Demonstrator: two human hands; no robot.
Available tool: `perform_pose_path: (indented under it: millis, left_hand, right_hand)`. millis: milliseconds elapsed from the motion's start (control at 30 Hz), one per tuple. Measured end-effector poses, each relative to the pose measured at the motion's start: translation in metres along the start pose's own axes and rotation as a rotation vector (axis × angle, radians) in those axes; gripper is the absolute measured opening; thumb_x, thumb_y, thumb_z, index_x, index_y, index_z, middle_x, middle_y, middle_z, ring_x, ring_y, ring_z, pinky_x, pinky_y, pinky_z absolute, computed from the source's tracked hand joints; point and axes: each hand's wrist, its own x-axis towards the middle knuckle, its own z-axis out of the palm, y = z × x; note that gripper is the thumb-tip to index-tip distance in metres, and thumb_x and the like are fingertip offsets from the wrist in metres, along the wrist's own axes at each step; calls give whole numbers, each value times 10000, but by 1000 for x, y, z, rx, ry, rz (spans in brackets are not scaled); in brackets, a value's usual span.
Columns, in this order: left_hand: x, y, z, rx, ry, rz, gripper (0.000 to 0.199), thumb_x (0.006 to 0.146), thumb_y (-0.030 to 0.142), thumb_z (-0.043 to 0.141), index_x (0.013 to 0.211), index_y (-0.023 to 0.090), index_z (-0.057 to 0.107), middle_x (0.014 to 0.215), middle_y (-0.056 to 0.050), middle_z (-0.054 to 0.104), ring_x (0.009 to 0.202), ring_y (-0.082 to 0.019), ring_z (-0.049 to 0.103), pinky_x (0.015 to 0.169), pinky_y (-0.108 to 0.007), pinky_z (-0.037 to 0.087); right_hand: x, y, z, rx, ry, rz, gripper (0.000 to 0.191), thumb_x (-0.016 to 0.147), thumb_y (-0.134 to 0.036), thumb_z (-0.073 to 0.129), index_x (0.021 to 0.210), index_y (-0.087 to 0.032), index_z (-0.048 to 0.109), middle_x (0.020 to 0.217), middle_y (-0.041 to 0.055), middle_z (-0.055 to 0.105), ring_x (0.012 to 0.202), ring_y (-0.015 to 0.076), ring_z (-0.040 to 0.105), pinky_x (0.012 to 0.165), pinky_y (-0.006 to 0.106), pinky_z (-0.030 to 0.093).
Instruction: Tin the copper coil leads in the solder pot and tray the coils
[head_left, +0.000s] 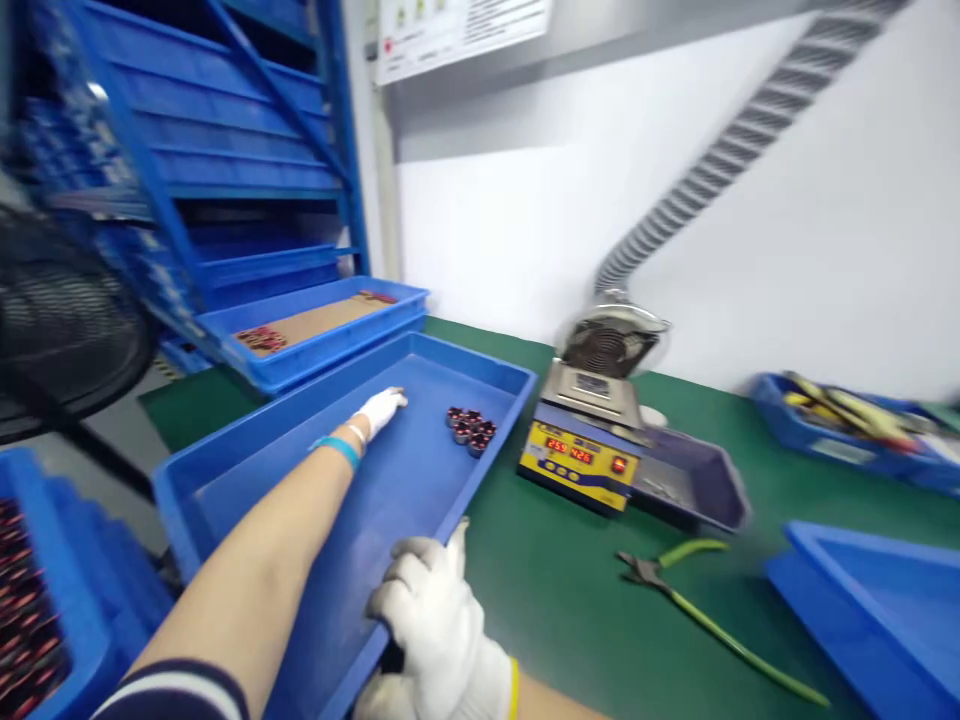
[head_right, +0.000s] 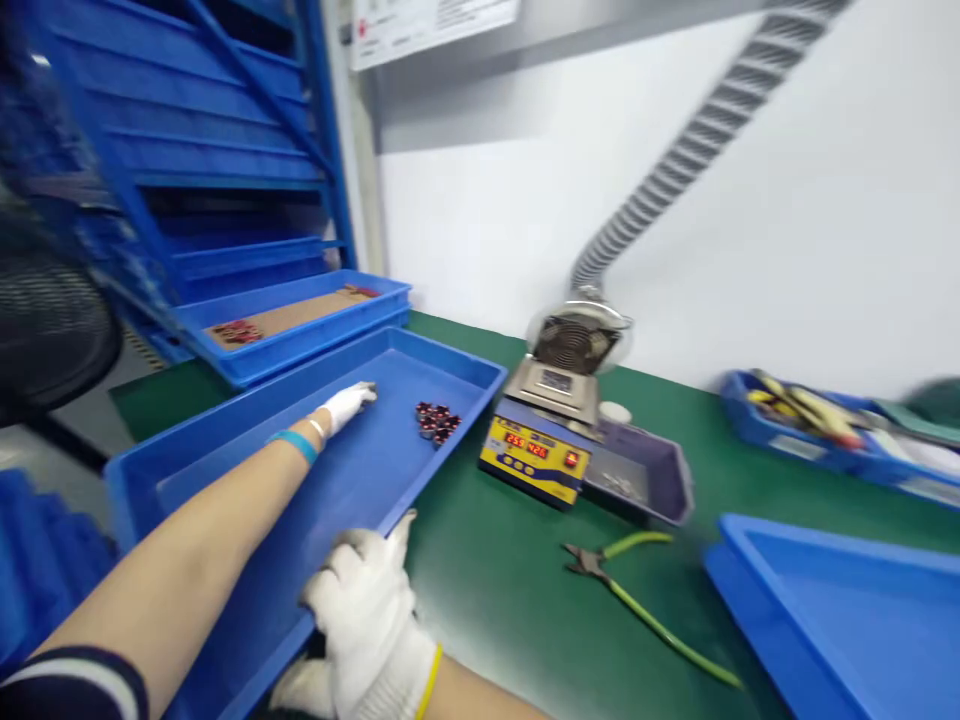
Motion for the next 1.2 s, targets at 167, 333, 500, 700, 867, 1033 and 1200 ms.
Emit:
perform_pose_path:
  millis: [167,333,500,700,867,1033,1200]
  left_hand:
    - [20,-7,22,-21,-122,74,360,859,334,541,1180,174,512,1202,-92,535,1023,-212,557,855,-430,487]
    - [26,15,51,-102,-206,110,365,857,328,546,1184,170,509,1201,-92,536,1017,-212,560,850,-430,490]
    - [12,39,75,-209,-228,97,336,859,334,544,1143,156,533,1143,-84,567,972,-196,578,820,-410,506]
    - [-20,53,51,-239,43,-17,394,806,317,618,1145,136,534,1057,-83,614,909,-181,603,816,-378,503]
    - [-73,86,41,-243,219,-39,782,587,317,782,1277,143,458,964,-65,651,868,-187,619,835,-312,480]
    - [-118,117,62,-263,155,-6,856,553,345,777,1314,170,427,807,-2,633,723,-165,622,730,-286,496]
    - [-125,132,73,-348,167,9,813,571,267,766,1298,134,425,774,0,613,758,-172,607,781,-298,480]
  right_hand:
    - [-6,-9,14,47,-186,178,170,890,-345,474,879,-285,632,766,-15,610,913,193,570,1001,524,323]
    - [2,-3,2,99,-251,124,162,871,-398,511,905,-306,640,799,-26,632,985,201,562,1025,557,256]
    - [5,9,-14,153,-294,-27,271,889,-500,458,822,-301,630,801,-63,648,1056,181,534,1070,545,113]
    - [4,9,-18,96,-103,51,228,878,-485,476,983,-321,596,922,-40,643,1059,188,533,1070,543,113]
    - [18,32,-54,194,280,-31,849,562,-866,426,1078,-204,555,1127,111,535,1059,277,515,1055,552,159]
    - [18,58,-85,124,180,-285,868,512,-899,403,1020,-216,571,1149,100,494,1083,237,488,1028,420,301]
    - [1,45,-106,101,132,-220,917,586,-856,417,1211,-185,445,1253,150,414,1153,302,453,956,423,399]
